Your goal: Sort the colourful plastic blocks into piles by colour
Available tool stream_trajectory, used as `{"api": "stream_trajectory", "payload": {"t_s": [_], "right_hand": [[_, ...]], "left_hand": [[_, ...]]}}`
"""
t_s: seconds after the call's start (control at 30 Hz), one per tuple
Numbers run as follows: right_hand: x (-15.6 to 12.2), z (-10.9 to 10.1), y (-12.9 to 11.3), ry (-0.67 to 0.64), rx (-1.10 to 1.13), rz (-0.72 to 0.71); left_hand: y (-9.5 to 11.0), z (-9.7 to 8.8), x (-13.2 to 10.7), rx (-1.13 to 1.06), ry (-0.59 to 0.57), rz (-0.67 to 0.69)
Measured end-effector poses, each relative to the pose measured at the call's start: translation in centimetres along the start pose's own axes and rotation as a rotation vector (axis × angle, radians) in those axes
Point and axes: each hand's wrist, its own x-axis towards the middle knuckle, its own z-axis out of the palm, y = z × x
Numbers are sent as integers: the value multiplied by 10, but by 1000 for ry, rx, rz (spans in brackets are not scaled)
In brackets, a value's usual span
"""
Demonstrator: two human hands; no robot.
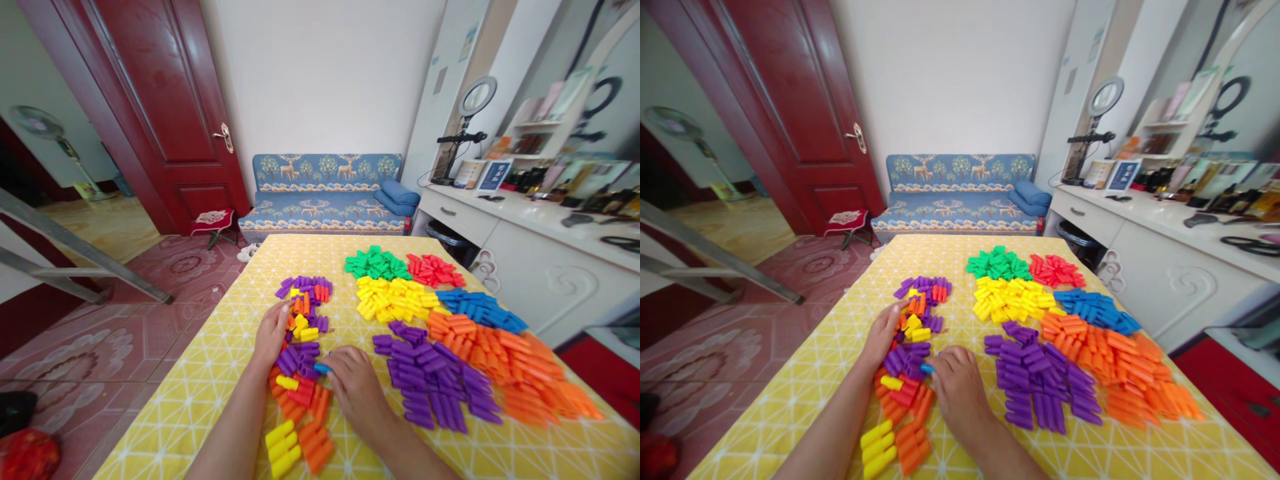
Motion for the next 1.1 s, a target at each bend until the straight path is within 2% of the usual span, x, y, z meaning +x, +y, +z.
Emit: {"api": "stream_trajectory", "payload": {"t_s": [0.17,0.3,0.4,0.5,0.57,0.7,0.8,0.87,1.0,1.1], "right_hand": [[-2,-1,-1,22,-16,6],[-3,-5,-2,114,11,47],[-3,-4,3,196,168,176],[3,-4,13,183,373,359],[15,-13,23,173,458,407],[64,-55,61,278,527,467],[109,-89,103,491,565,688],[134,-104,131,588,551,790],[162,-113,175,675,503,939],[171,-110,192,657,494,983]], "left_hand": [[-1,1,0,-9,-10,-11],[1,0,0,-1,-6,-9],[1,0,0,13,-1,-9],[0,0,0,21,1,-2],[-1,0,0,20,1,0],[-1,1,0,12,-4,-1],[-2,1,0,7,3,-2],[-2,2,1,6,6,2],[-5,2,1,4,-2,15],[-5,2,1,-5,2,8]]}}
